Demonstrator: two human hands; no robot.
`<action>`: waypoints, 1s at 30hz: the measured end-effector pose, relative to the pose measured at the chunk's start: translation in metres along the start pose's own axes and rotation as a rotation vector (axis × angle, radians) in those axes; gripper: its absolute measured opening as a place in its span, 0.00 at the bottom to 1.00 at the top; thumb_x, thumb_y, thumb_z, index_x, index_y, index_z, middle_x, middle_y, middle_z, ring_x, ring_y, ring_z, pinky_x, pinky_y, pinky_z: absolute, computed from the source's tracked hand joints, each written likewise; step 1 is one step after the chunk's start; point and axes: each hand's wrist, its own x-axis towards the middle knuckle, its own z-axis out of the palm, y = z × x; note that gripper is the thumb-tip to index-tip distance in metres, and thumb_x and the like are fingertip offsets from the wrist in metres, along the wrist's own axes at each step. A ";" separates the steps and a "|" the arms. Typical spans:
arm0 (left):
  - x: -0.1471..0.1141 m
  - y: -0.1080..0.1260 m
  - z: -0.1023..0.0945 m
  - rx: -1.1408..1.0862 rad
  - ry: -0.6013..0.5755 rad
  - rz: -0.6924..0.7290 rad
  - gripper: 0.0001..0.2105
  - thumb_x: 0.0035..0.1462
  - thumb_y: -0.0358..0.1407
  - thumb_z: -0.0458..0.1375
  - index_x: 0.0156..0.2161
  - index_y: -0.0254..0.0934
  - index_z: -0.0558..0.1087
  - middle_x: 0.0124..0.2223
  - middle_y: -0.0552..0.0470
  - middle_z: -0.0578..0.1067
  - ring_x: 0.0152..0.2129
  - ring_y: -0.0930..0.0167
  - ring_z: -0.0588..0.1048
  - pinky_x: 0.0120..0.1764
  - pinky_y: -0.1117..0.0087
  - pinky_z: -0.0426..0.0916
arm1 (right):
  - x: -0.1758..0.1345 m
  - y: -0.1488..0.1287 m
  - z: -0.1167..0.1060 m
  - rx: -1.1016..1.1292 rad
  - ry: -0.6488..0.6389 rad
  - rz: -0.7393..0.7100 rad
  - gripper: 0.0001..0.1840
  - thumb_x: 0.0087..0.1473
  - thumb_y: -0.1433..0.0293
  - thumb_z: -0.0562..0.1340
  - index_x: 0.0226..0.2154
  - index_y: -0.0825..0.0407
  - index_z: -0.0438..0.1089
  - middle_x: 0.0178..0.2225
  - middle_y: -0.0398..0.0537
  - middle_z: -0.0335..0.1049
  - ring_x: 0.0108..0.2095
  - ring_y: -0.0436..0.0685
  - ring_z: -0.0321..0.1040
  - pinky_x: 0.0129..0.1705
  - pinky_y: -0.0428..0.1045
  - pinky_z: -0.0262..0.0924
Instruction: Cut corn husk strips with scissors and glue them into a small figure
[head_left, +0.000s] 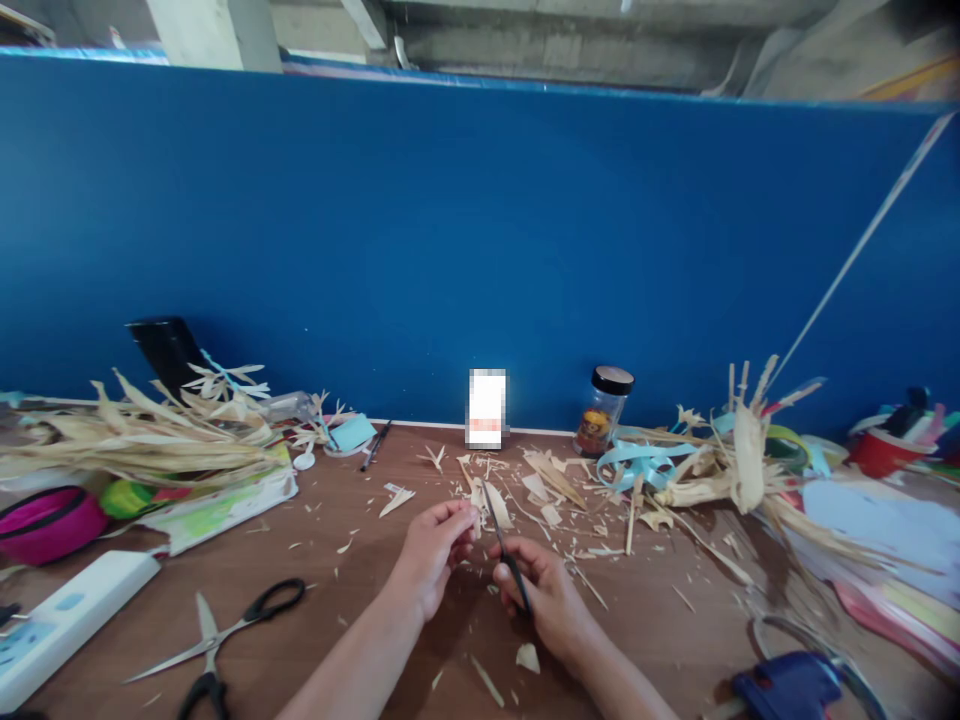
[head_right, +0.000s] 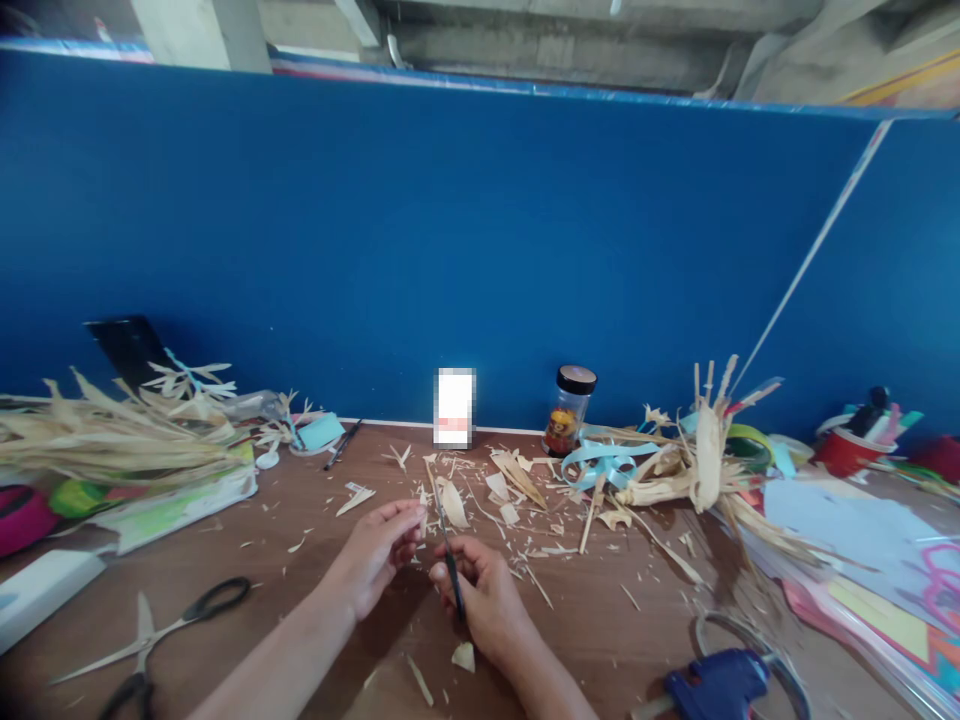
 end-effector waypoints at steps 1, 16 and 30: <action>0.000 0.000 0.000 0.000 0.004 -0.001 0.10 0.40 0.36 0.63 0.29 0.33 0.70 0.20 0.58 0.68 0.16 0.81 0.64 0.21 0.81 0.58 | -0.001 -0.002 0.000 0.002 -0.006 0.001 0.21 0.42 0.56 0.64 0.34 0.55 0.65 0.16 0.37 0.60 0.16 0.44 0.52 0.18 0.40 0.46; -0.001 0.000 0.001 0.017 0.010 -0.013 0.11 0.38 0.37 0.64 0.26 0.32 0.70 0.20 0.56 0.68 0.15 0.82 0.62 0.18 0.81 0.56 | 0.001 0.004 -0.003 -0.001 -0.047 -0.027 0.21 0.43 0.57 0.63 0.35 0.54 0.65 0.17 0.36 0.59 0.17 0.44 0.52 0.19 0.41 0.47; -0.002 0.000 0.001 0.014 0.007 0.000 0.10 0.38 0.35 0.64 0.24 0.33 0.68 0.16 0.59 0.66 0.13 0.82 0.62 0.18 0.82 0.55 | 0.000 0.005 -0.003 -0.020 -0.062 -0.033 0.21 0.43 0.56 0.63 0.36 0.54 0.65 0.17 0.36 0.59 0.16 0.44 0.51 0.18 0.40 0.47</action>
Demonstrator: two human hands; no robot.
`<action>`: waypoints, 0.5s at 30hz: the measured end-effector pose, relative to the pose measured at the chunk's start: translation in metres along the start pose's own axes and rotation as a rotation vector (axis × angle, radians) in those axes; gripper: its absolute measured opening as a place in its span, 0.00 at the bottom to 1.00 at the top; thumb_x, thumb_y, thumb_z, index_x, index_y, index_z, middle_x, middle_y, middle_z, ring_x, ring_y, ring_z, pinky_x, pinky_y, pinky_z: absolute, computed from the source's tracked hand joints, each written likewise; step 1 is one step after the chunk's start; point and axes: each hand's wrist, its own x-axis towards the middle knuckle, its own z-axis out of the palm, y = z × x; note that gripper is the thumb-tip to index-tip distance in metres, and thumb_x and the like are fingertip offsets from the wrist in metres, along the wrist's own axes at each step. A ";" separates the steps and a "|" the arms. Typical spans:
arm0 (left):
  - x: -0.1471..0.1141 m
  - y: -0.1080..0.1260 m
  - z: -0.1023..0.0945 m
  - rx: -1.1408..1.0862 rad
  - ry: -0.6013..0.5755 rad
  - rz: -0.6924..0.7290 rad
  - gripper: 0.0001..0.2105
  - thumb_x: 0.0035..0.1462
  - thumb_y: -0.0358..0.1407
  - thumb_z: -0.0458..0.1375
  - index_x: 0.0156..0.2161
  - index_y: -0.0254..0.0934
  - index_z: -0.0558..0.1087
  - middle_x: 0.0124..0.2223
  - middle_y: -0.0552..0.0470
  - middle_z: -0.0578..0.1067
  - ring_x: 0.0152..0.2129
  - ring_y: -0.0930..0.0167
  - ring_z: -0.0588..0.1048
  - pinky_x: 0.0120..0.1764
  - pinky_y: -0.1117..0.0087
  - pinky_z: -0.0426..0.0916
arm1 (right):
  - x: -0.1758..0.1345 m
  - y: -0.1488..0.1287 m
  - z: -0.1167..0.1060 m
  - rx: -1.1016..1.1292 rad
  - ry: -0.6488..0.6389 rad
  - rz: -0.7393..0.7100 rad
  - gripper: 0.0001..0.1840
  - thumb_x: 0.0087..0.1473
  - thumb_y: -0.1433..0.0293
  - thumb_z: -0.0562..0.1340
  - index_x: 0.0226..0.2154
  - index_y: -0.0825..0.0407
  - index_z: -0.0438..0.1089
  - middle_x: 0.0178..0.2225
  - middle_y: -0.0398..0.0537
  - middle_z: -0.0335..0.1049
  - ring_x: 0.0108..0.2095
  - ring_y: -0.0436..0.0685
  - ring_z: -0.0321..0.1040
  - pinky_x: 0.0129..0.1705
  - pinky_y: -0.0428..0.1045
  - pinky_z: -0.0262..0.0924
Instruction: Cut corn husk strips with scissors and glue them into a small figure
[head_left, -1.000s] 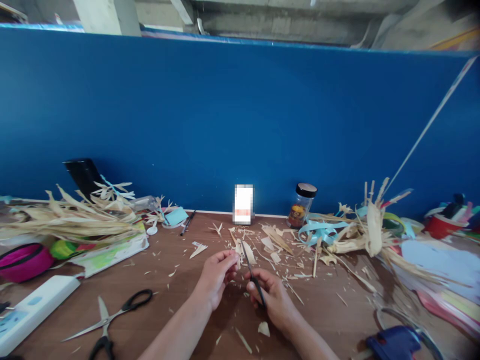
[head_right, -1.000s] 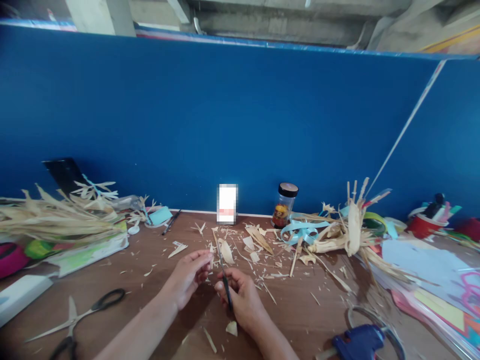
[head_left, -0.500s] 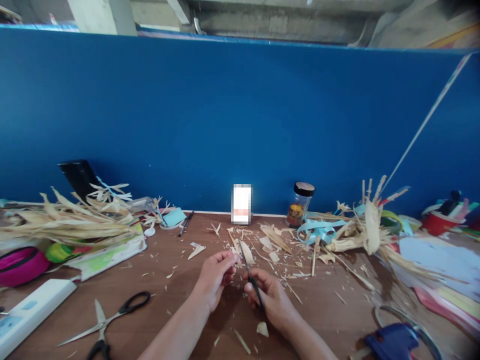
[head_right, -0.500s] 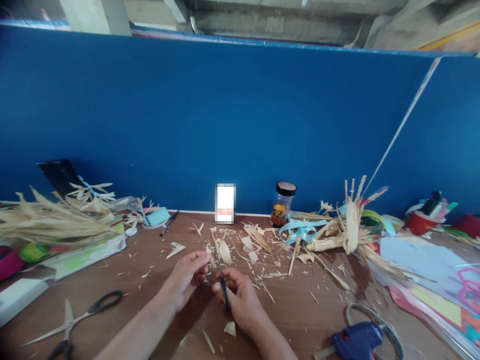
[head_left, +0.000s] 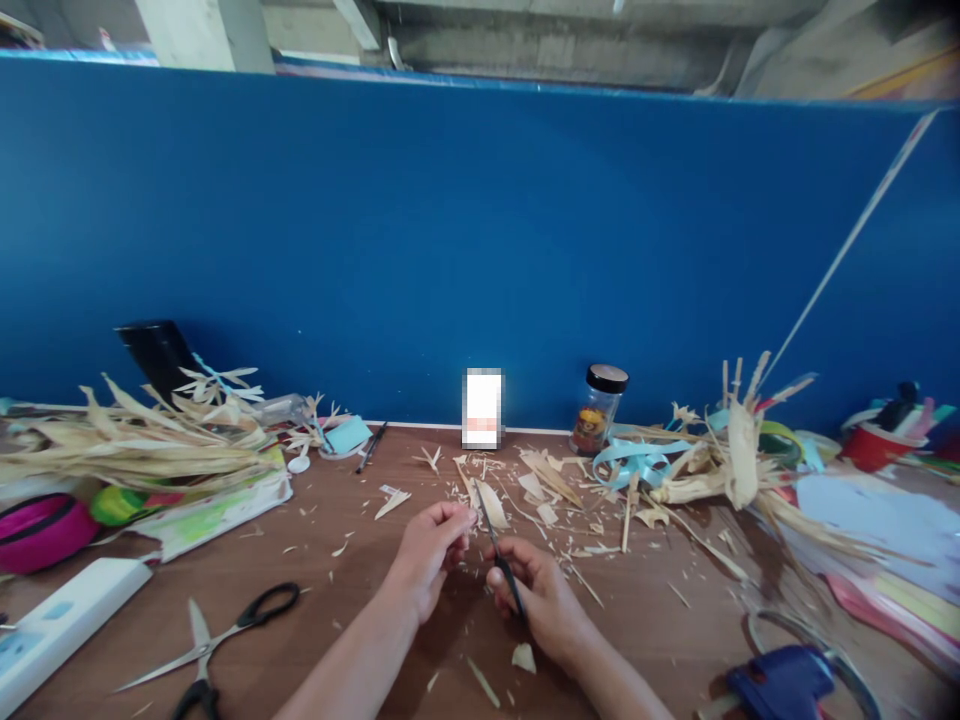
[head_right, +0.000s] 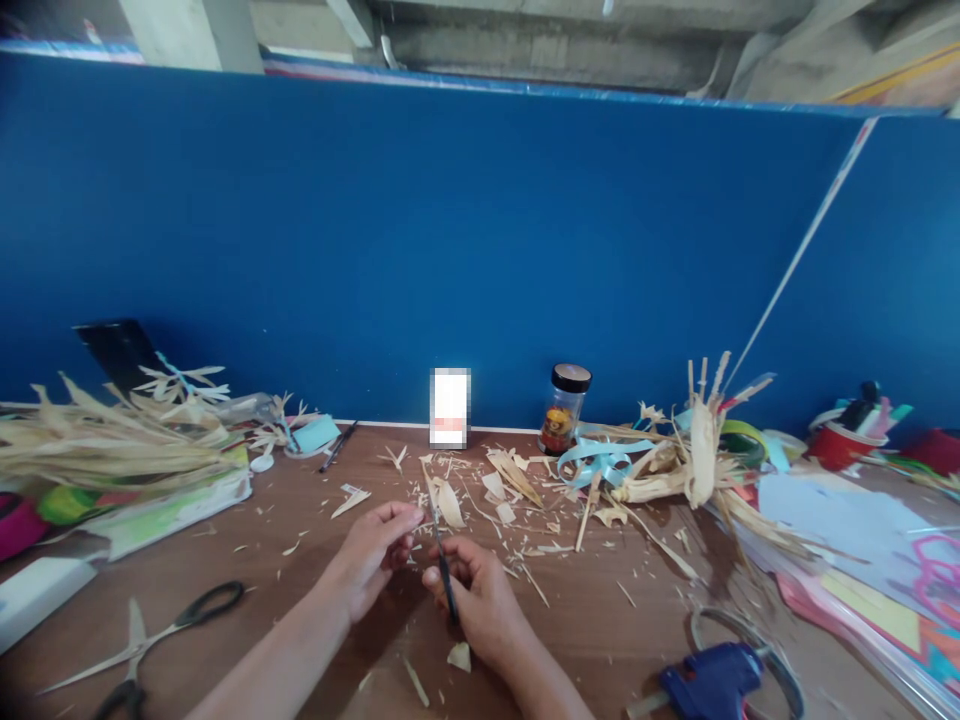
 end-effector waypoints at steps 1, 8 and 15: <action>0.001 -0.001 0.000 -0.015 -0.006 0.003 0.10 0.38 0.35 0.65 0.25 0.32 0.70 0.17 0.58 0.68 0.14 0.82 0.64 0.19 0.82 0.57 | 0.000 0.000 0.000 -0.004 0.004 0.001 0.21 0.44 0.56 0.63 0.36 0.54 0.65 0.17 0.36 0.59 0.16 0.44 0.51 0.18 0.40 0.47; 0.004 -0.002 -0.002 -0.137 0.030 0.017 0.09 0.40 0.28 0.64 0.30 0.33 0.71 0.25 0.52 0.74 0.21 0.78 0.71 0.25 0.79 0.66 | 0.001 -0.001 0.001 0.008 0.018 -0.015 0.20 0.44 0.57 0.63 0.35 0.54 0.65 0.17 0.37 0.59 0.17 0.44 0.52 0.19 0.41 0.47; 0.002 0.000 0.000 -0.148 0.041 0.012 0.06 0.41 0.29 0.63 0.28 0.31 0.72 0.23 0.52 0.72 0.18 0.79 0.69 0.22 0.81 0.65 | 0.001 0.004 -0.001 -0.061 -0.012 -0.051 0.19 0.46 0.58 0.62 0.37 0.55 0.65 0.18 0.38 0.58 0.19 0.45 0.52 0.20 0.41 0.47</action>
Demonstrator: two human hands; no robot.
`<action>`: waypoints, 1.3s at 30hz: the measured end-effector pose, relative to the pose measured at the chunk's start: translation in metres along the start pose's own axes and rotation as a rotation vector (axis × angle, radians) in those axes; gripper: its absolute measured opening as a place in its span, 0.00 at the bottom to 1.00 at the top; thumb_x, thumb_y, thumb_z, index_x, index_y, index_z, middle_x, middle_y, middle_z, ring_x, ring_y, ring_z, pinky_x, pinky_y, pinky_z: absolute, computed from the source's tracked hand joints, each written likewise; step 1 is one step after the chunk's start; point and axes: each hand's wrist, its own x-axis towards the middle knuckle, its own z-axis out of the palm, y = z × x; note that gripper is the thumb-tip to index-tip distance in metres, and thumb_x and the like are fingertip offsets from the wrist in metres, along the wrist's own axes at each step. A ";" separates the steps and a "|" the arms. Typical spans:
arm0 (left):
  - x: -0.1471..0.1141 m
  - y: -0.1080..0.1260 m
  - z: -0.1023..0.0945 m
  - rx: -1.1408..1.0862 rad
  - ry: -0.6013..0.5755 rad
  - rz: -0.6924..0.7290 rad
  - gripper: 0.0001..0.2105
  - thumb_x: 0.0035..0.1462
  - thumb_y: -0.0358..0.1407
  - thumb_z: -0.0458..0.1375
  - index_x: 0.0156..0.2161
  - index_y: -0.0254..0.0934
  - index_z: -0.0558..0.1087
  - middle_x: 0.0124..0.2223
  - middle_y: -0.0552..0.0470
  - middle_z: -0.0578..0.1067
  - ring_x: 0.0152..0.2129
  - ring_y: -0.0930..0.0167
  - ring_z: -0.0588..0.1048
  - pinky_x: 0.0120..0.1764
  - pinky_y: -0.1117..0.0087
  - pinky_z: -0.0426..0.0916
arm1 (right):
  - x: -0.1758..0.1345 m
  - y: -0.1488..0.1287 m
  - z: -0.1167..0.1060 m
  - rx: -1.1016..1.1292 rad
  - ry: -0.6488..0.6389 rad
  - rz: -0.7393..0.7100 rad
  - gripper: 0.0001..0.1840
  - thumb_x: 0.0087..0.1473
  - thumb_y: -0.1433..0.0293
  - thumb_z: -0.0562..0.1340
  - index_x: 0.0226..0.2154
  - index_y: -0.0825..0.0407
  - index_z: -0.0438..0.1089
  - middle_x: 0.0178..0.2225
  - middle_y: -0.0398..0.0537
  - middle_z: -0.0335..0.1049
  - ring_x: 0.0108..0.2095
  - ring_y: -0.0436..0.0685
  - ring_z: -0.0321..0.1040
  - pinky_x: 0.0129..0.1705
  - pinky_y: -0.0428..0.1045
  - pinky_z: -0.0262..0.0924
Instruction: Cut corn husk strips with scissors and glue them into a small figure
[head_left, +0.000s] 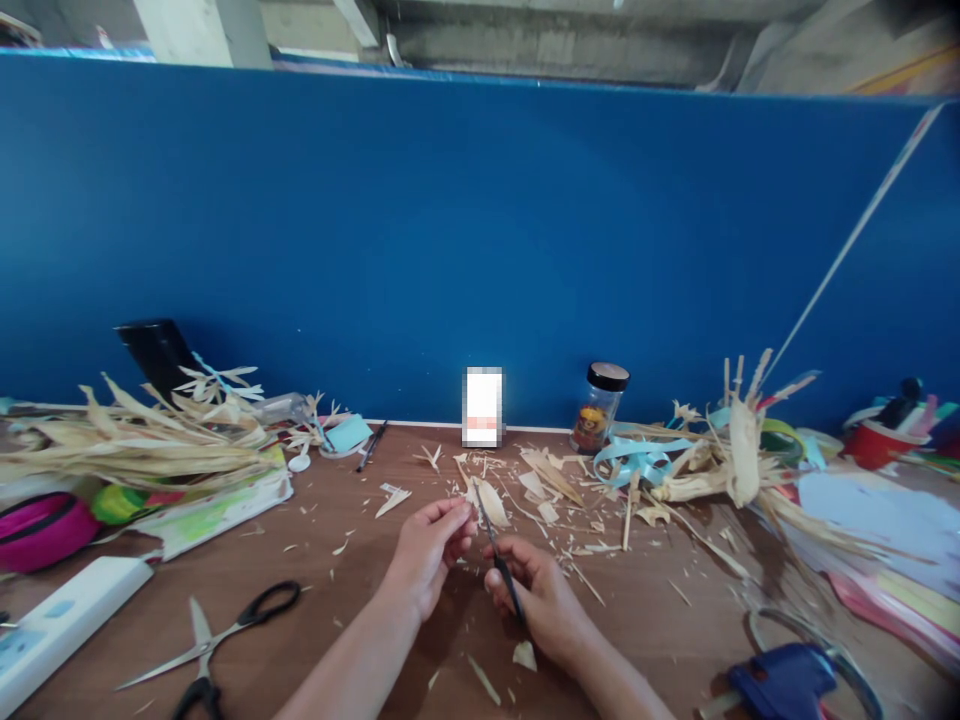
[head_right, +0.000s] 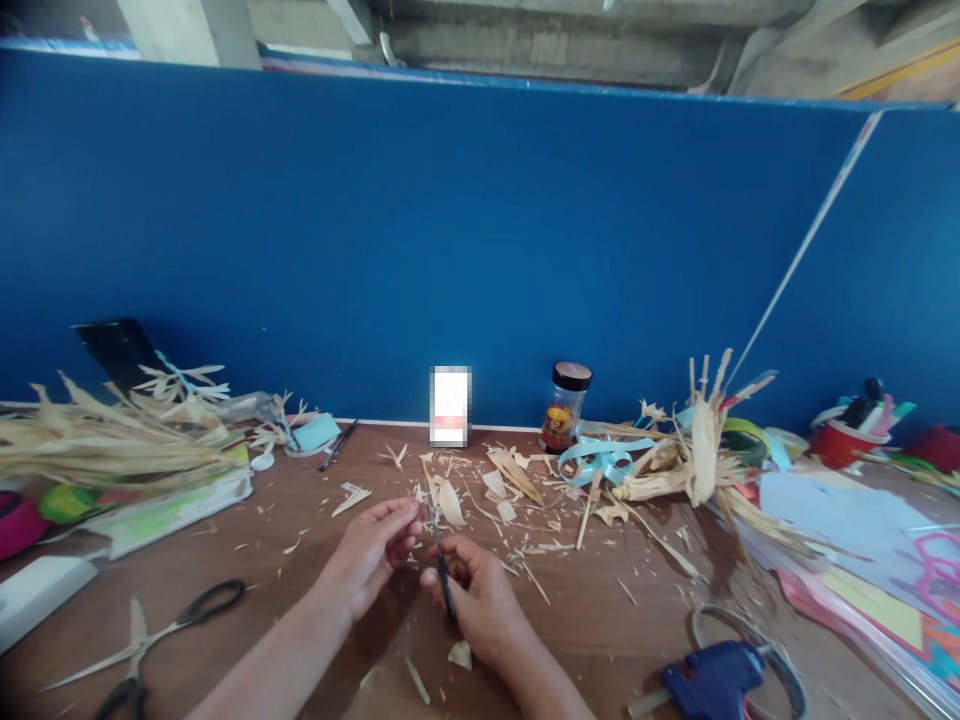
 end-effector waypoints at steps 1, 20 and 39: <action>-0.001 0.000 0.000 0.010 0.001 -0.004 0.06 0.41 0.29 0.63 0.28 0.31 0.71 0.22 0.53 0.71 0.18 0.80 0.68 0.21 0.81 0.64 | 0.000 0.000 0.000 -0.007 -0.001 -0.003 0.19 0.47 0.59 0.61 0.37 0.55 0.65 0.18 0.38 0.58 0.19 0.45 0.52 0.20 0.41 0.47; -0.003 0.000 0.000 0.079 -0.004 -0.025 0.11 0.38 0.37 0.64 0.27 0.32 0.70 0.19 0.59 0.65 0.13 0.83 0.59 0.17 0.82 0.52 | -0.002 -0.002 0.006 0.063 0.009 0.064 0.20 0.43 0.59 0.64 0.36 0.55 0.65 0.16 0.36 0.57 0.16 0.44 0.50 0.17 0.40 0.46; -0.002 -0.003 0.001 0.069 0.081 -0.038 0.13 0.38 0.36 0.64 0.31 0.31 0.72 0.21 0.58 0.67 0.13 0.84 0.60 0.15 0.83 0.53 | 0.000 0.000 0.005 0.079 0.008 0.088 0.19 0.43 0.58 0.63 0.35 0.54 0.64 0.16 0.35 0.58 0.15 0.43 0.50 0.17 0.40 0.46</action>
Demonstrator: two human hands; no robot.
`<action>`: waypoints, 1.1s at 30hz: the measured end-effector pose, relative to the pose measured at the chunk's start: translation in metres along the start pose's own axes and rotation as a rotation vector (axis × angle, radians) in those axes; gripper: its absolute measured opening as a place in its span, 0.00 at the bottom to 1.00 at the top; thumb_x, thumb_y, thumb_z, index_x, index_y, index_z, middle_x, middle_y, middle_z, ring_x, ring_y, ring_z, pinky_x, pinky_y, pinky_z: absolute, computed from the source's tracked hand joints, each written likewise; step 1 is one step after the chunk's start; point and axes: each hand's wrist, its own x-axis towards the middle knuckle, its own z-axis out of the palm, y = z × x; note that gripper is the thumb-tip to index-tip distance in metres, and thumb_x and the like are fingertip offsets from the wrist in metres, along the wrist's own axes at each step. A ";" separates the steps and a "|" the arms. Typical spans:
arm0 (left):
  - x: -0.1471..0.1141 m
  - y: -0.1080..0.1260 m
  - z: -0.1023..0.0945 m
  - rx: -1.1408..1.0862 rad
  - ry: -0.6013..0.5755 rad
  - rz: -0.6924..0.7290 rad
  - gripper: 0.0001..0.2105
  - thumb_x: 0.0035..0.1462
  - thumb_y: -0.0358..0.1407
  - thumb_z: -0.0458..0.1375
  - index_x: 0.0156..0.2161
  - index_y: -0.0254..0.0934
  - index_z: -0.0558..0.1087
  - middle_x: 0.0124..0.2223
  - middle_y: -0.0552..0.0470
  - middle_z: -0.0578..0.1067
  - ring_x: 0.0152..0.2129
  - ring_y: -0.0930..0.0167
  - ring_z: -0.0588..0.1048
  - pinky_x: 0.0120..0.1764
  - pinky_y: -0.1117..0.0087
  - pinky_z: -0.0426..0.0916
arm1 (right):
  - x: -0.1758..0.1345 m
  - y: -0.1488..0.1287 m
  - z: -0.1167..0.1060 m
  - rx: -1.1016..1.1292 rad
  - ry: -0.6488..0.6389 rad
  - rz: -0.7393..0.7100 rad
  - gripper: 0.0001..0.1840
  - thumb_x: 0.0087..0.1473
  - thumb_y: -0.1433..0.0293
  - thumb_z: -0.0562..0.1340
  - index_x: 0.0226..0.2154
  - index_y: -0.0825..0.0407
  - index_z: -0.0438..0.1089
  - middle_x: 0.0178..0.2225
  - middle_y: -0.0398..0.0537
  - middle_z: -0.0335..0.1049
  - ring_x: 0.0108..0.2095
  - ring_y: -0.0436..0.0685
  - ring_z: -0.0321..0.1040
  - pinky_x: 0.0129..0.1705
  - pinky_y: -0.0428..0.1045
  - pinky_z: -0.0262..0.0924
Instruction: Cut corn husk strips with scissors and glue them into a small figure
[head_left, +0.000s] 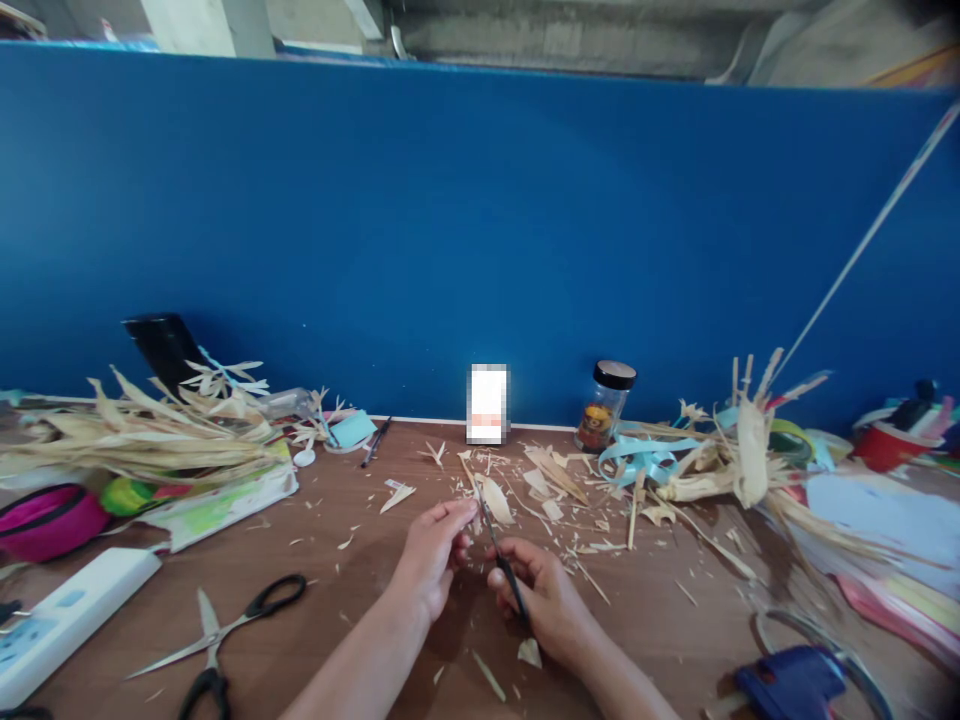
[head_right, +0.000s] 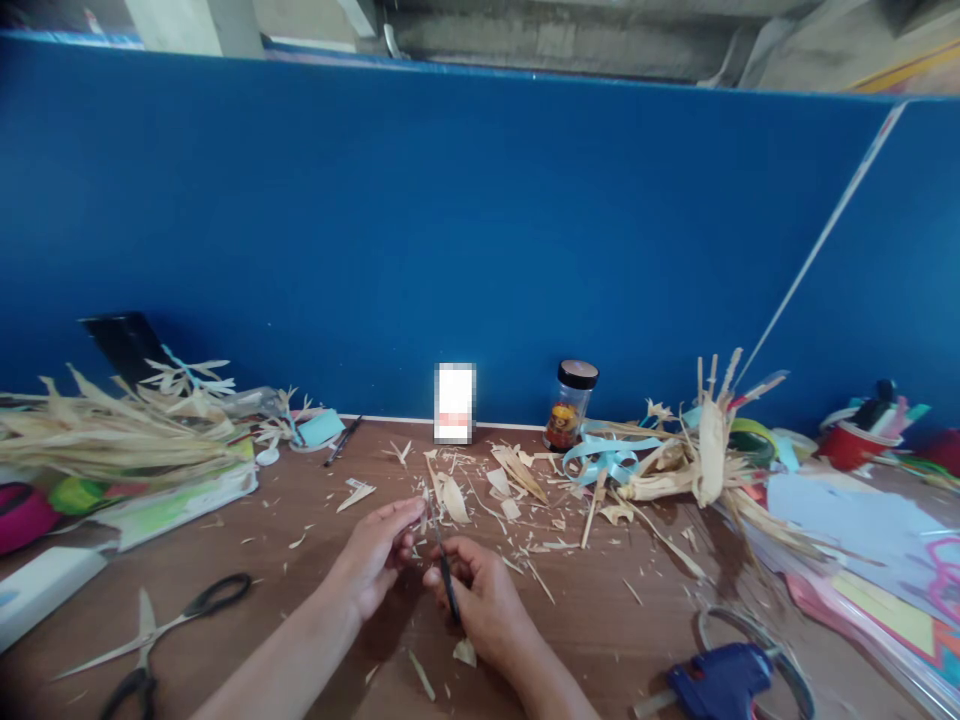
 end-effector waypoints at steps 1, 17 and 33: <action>0.000 0.000 0.000 -0.006 0.007 -0.007 0.13 0.38 0.36 0.64 0.31 0.31 0.72 0.21 0.58 0.66 0.13 0.84 0.60 0.15 0.83 0.53 | 0.000 0.000 0.000 -0.006 0.005 -0.007 0.19 0.43 0.58 0.63 0.35 0.55 0.65 0.16 0.35 0.58 0.16 0.43 0.51 0.17 0.40 0.47; -0.004 0.001 0.002 -0.033 0.031 -0.020 0.10 0.39 0.35 0.64 0.29 0.31 0.73 0.22 0.58 0.67 0.12 0.85 0.57 0.14 0.83 0.50 | 0.001 0.003 0.000 -0.034 0.014 -0.006 0.19 0.44 0.58 0.63 0.35 0.54 0.65 0.16 0.35 0.58 0.15 0.43 0.50 0.17 0.40 0.48; -0.001 0.000 0.001 -0.030 0.024 -0.018 0.14 0.40 0.33 0.63 0.36 0.33 0.72 0.20 0.59 0.66 0.12 0.85 0.58 0.14 0.83 0.51 | -0.001 -0.004 0.003 -0.038 0.031 0.014 0.20 0.41 0.57 0.64 0.32 0.55 0.65 0.14 0.35 0.57 0.15 0.43 0.51 0.17 0.40 0.47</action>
